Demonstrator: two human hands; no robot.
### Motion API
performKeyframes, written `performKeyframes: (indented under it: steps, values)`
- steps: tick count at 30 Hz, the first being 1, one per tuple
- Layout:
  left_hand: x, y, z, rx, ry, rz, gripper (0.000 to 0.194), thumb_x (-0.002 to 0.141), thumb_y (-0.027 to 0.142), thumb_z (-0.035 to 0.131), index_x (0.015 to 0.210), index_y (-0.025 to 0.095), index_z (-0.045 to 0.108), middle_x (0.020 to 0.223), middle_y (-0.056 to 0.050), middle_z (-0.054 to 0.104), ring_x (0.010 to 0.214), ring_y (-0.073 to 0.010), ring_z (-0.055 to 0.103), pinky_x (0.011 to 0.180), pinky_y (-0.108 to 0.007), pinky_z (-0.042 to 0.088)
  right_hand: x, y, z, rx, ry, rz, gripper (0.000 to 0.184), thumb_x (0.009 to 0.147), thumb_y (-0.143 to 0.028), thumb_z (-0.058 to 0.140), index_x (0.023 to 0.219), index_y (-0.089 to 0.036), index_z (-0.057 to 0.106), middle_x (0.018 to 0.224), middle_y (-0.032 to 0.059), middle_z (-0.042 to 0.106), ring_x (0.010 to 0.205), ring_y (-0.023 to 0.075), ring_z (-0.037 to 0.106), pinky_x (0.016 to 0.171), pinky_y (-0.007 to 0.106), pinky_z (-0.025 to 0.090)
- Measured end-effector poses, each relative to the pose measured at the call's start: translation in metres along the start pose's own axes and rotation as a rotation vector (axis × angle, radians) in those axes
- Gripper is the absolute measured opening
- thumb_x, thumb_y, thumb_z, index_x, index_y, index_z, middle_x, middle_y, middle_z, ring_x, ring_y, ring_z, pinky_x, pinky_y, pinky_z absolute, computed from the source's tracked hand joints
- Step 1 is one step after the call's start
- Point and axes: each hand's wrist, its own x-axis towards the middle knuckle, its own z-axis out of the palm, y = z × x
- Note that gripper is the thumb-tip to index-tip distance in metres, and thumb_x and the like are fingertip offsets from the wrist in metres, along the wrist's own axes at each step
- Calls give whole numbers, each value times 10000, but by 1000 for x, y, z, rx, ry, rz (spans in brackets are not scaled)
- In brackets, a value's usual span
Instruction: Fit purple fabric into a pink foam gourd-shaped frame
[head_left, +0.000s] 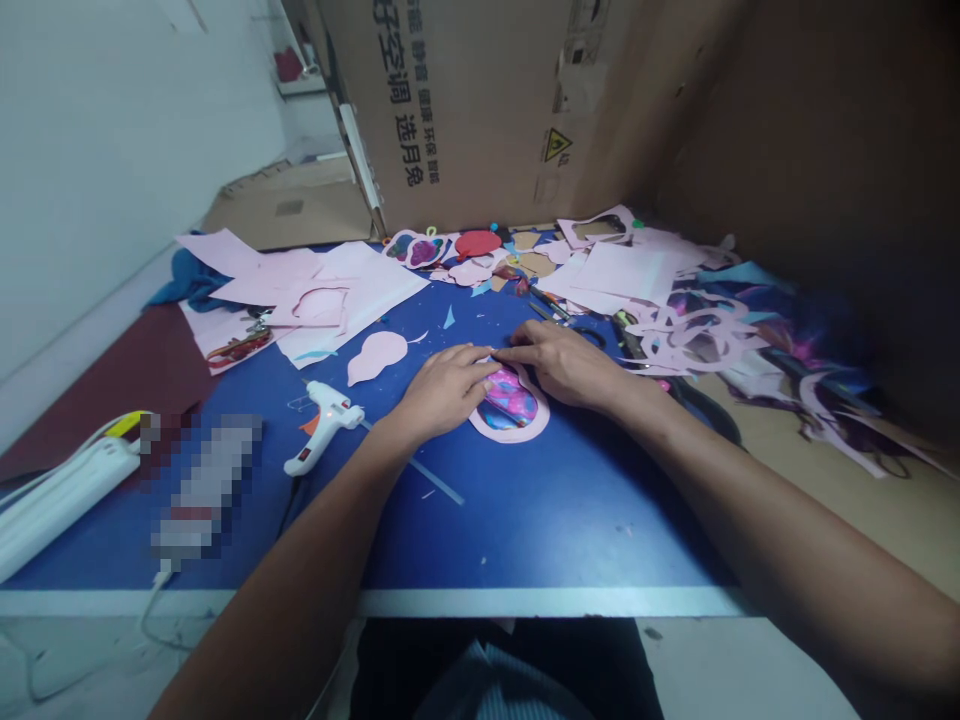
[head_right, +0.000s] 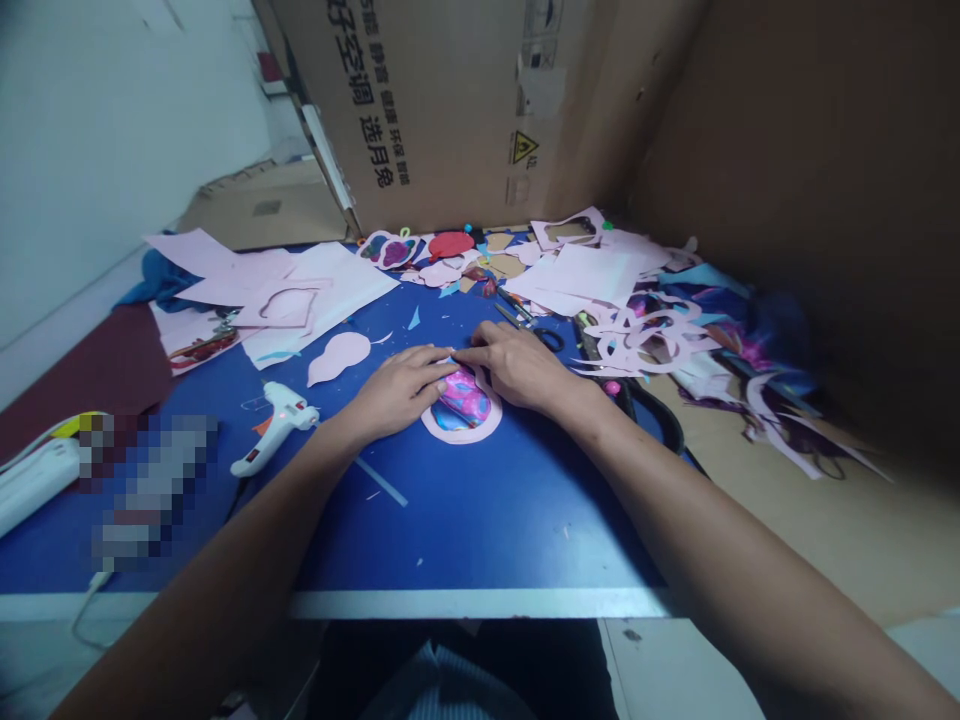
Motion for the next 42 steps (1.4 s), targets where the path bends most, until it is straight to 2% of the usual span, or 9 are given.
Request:
performKeyframes:
  steps: [3,6,8,14,22,28,33,42]
  values:
    - [0,-1,1,8,-3,-7,458,1082,228,504,1469,304,736,1653,-63,620,1564,-307,515,1317,-562,395,-4,3,-3,42,-4,-12,468,1082,-150,515,1435,-258,803,1292,171,742,1136,292,705,966,414,552]
    - [0,-1,2,8,-8,-9,462,1089,236,503,1488,309,725,1657,-59,617,1572,-313,511,1316,-556,398,-7,6,-9,51,-23,-14,603,996,-10,462,1427,-254,806,1338,157,755,1180,280,729,1010,420,574]
    - [0,-1,2,5,-10,-8,466,1089,229,504,1495,302,720,1654,-61,621,1581,-314,505,1319,-547,395,-7,5,-15,32,-38,-12,632,962,16,458,1421,-240,809,1357,158,758,1178,280,741,1012,417,579]
    - [-2,-3,5,5,-8,-9,494,1098,211,469,1531,302,689,1687,-54,591,1607,-309,477,1327,-552,384,-7,-16,-31,0,-81,-90,497,1014,-52,511,1353,-218,836,1320,158,788,1123,287,757,967,406,572]
    - [-1,0,1,-30,-38,-25,530,1079,167,472,1537,325,685,1683,-43,594,1590,-288,484,1328,-537,375,-29,-32,-29,12,-140,-156,456,1084,-129,531,1462,-225,767,1439,167,746,1242,322,708,1018,470,538]
    - [1,-2,-2,-26,-87,-54,582,1071,143,440,1577,335,653,1722,-23,554,1611,-264,454,1344,-508,339,-29,-42,-38,-136,-229,-199,496,1089,-143,562,1530,-312,712,1373,160,732,1151,310,667,942,431,461]
    - [1,-2,-5,-10,-116,-49,607,1070,127,418,1601,332,631,1732,-26,543,1619,-249,443,1342,-493,337,-30,-52,-42,-241,-247,-216,542,1085,-158,578,1579,-363,660,1344,159,716,1133,321,655,921,429,416]
    - [2,-2,-5,-20,-98,-50,637,1033,96,433,1573,351,656,1721,-19,556,1604,-245,461,1329,-499,359,-33,-64,-38,-294,-244,-223,602,1065,-116,589,1607,-375,635,1353,185,713,1150,343,681,953,460,435]
